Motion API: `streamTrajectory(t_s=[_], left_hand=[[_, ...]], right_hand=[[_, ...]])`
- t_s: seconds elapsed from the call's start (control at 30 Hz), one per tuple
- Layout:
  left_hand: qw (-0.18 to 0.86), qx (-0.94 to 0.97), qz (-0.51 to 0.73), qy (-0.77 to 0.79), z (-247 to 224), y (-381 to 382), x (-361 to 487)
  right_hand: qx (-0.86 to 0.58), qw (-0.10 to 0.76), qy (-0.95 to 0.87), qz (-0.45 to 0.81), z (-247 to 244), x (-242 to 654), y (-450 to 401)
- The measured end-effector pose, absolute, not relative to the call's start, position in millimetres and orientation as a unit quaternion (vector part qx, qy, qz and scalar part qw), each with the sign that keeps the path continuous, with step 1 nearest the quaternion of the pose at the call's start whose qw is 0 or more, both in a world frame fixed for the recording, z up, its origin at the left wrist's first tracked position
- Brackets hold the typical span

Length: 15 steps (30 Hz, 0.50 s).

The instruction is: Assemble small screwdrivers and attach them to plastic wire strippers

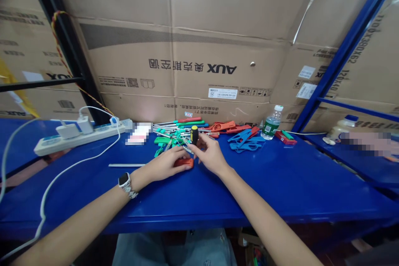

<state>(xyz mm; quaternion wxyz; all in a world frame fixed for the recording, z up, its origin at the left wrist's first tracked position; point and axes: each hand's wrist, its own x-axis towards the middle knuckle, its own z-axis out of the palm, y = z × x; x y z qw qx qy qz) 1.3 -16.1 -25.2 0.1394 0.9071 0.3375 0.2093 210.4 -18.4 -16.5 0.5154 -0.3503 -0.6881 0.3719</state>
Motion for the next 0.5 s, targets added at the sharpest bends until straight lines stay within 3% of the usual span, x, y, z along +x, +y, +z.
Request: streamTrajectory(t_s=[0.5], left_hand=[[0.151,0.908,0.223,0.32,-27.8,-8.9,0.2]], right_hand=[[-0.323,0.534,-0.673,0.396,-11.7,204.6,-18.1]])
